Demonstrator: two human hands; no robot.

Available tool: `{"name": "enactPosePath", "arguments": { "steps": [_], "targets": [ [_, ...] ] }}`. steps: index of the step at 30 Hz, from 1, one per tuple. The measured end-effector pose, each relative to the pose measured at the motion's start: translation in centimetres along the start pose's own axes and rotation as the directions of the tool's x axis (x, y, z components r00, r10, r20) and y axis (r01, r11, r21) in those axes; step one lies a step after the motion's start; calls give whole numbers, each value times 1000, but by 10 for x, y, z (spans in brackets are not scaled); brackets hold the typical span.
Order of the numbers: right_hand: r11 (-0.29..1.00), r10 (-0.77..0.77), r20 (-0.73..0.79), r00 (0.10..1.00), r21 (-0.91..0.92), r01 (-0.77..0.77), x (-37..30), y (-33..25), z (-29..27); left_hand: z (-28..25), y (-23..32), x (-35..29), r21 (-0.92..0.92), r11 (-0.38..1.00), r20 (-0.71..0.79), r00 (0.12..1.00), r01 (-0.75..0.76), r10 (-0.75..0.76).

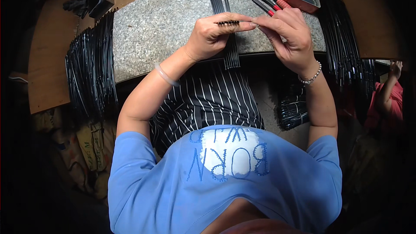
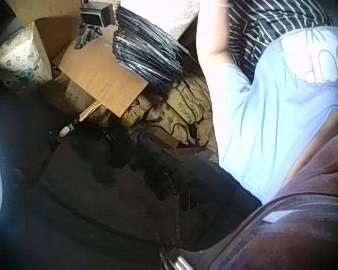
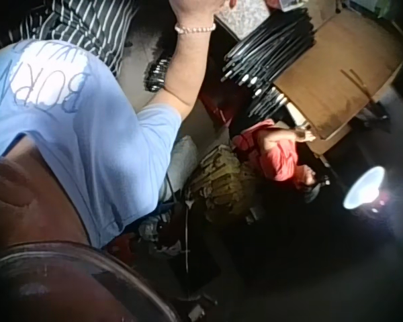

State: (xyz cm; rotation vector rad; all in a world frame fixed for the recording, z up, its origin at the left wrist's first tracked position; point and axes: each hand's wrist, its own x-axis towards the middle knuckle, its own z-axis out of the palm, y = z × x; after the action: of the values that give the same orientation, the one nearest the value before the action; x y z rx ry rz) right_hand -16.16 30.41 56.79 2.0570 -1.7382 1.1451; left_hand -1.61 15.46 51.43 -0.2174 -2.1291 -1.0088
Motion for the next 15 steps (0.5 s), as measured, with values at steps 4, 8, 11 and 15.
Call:
{"name": "enactPosePath", "arguments": {
  "steps": [4, 8, 11, 15],
  "targets": [
    [1000, 11, 4, 1000, -1, -11, 1, -7, 1, -1, 0, -1, 15, 1000, -1, 1000, 16, -16],
    [1000, 22, 19, 1000, 17, -23, 1, -8, 1, -1, 0, -1, 29, 1000, -4, 1000, 11, -11],
    [999, 26, 35, 999, 44, -28, 1, -5, 2, -1, 0, 0, 29, 999, -20, 999, -30, 31],
    [1000, -29, -9, 1000, -5, 29, 2, 1, 7, 0, -1, 0, -4, 1000, -33, 999, -31, 31]
  ]
}}
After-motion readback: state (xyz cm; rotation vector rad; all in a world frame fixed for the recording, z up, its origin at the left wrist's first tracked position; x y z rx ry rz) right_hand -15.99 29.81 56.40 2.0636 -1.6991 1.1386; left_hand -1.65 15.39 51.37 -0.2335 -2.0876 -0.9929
